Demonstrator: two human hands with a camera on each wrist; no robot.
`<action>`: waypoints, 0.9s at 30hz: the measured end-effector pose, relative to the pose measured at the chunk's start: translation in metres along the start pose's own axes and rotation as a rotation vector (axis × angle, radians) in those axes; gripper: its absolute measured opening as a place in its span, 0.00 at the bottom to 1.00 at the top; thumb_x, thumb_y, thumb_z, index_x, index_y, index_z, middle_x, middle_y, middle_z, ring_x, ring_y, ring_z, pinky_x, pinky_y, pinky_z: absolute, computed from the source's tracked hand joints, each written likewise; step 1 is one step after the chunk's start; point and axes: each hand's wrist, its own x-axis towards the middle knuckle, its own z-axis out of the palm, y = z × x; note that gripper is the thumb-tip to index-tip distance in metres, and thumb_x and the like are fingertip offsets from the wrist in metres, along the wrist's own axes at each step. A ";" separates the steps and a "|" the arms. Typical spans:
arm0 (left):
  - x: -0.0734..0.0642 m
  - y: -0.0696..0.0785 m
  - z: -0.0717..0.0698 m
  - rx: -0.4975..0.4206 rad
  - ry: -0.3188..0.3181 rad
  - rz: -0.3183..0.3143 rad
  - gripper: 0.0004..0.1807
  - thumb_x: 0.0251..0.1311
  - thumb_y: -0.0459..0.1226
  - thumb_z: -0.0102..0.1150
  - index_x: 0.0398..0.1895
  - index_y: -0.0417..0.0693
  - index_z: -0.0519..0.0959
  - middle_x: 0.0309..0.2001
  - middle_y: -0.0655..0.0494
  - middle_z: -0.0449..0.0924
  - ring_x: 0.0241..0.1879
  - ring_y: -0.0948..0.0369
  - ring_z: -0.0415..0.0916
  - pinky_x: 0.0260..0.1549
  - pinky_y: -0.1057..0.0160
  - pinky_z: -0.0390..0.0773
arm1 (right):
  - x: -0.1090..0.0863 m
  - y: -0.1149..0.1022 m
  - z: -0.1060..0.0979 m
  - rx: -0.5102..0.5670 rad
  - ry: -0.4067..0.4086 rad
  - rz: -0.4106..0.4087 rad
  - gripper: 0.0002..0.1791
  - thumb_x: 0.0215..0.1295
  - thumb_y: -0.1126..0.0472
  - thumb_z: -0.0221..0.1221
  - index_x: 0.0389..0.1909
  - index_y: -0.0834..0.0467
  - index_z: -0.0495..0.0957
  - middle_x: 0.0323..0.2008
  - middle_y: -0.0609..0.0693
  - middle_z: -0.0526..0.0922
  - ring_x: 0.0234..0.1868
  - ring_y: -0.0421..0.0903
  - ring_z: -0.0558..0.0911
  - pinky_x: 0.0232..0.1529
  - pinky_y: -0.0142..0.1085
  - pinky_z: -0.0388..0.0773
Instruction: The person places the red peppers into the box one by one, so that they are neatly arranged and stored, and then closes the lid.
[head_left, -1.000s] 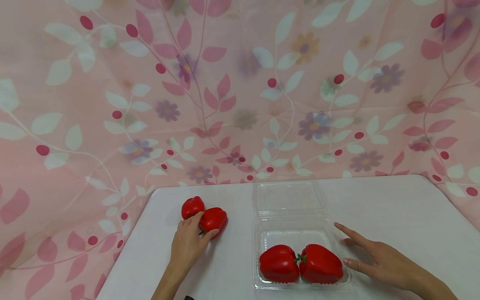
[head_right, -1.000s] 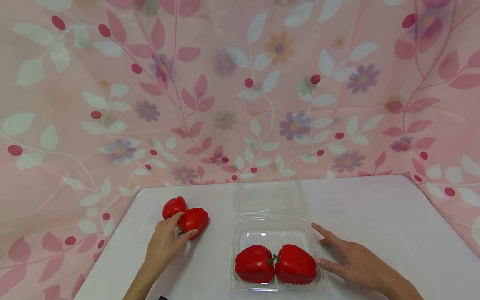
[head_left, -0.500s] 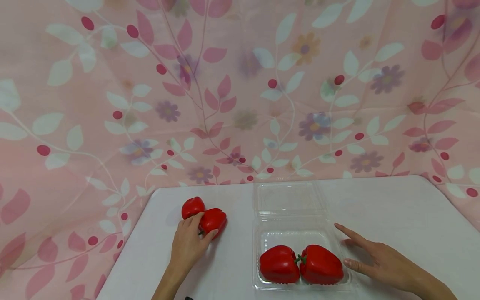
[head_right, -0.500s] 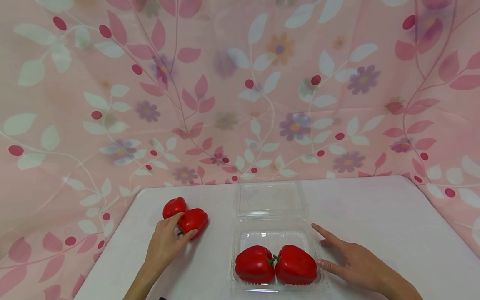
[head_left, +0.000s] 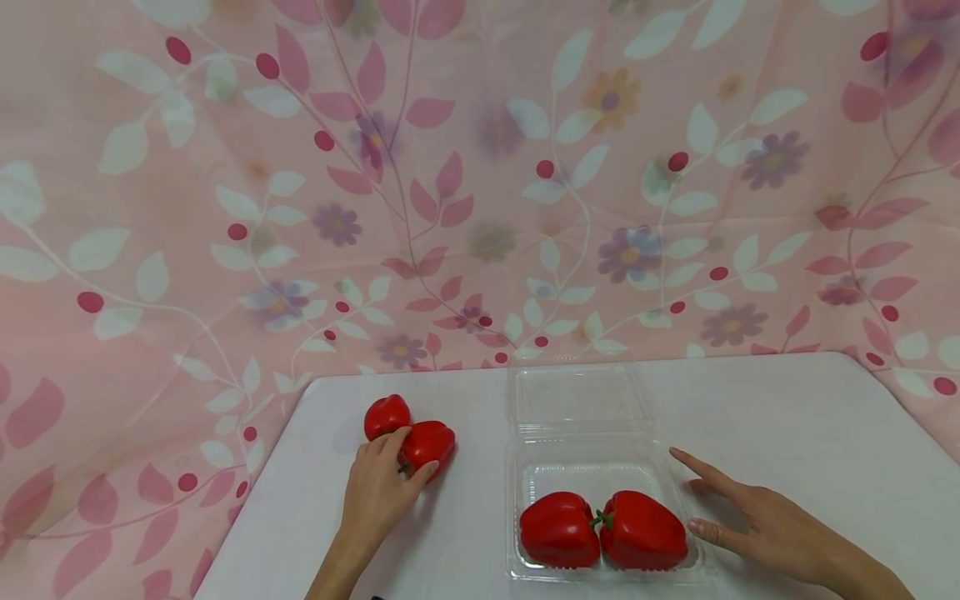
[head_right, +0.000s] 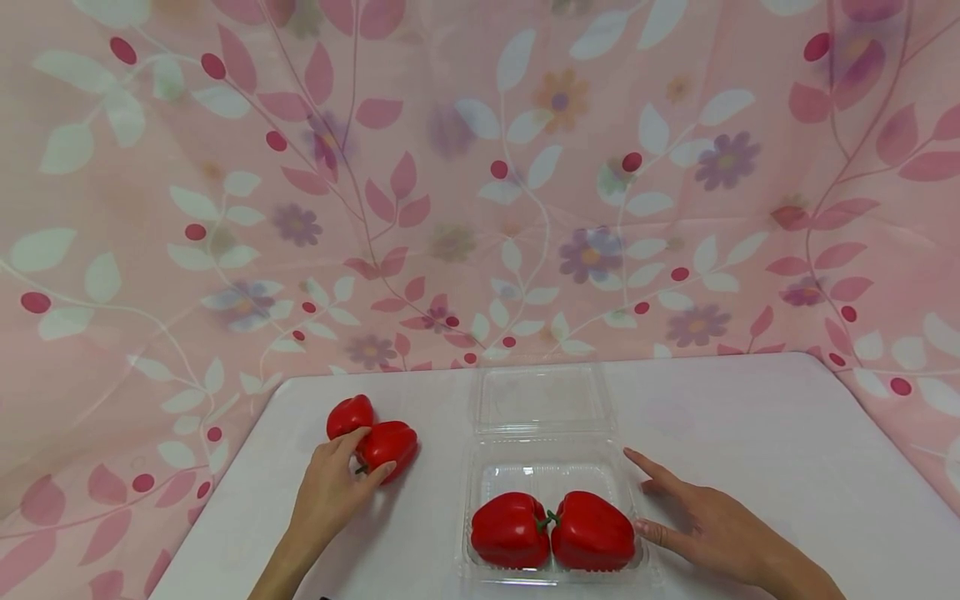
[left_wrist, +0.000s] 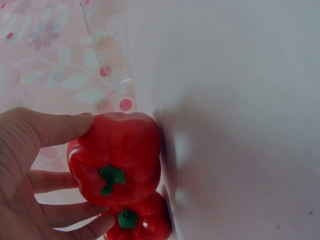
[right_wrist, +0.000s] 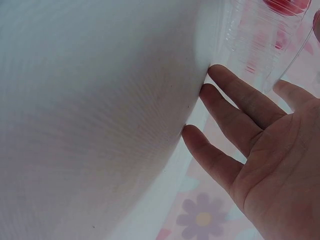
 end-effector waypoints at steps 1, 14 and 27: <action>0.000 0.000 0.000 -0.003 0.001 -0.001 0.39 0.41 0.48 0.80 0.59 0.42 0.77 0.52 0.43 0.79 0.49 0.46 0.73 0.44 0.43 0.80 | 0.000 0.000 0.000 0.001 0.000 -0.001 0.45 0.63 0.38 0.61 0.77 0.37 0.49 0.57 0.50 0.80 0.56 0.61 0.78 0.40 0.70 0.73; -0.002 0.006 -0.003 -0.002 0.010 0.011 0.39 0.41 0.48 0.79 0.59 0.43 0.77 0.53 0.45 0.79 0.50 0.47 0.73 0.45 0.44 0.80 | 0.000 0.000 0.000 -0.012 0.007 -0.008 0.45 0.62 0.38 0.61 0.77 0.38 0.50 0.55 0.49 0.81 0.54 0.60 0.79 0.40 0.70 0.74; -0.003 0.014 -0.006 -0.007 0.002 0.031 0.40 0.42 0.49 0.79 0.60 0.44 0.77 0.54 0.45 0.78 0.54 0.47 0.72 0.48 0.41 0.78 | 0.000 0.000 0.000 -0.009 0.014 -0.011 0.46 0.62 0.38 0.61 0.77 0.37 0.49 0.56 0.49 0.81 0.55 0.60 0.79 0.40 0.70 0.74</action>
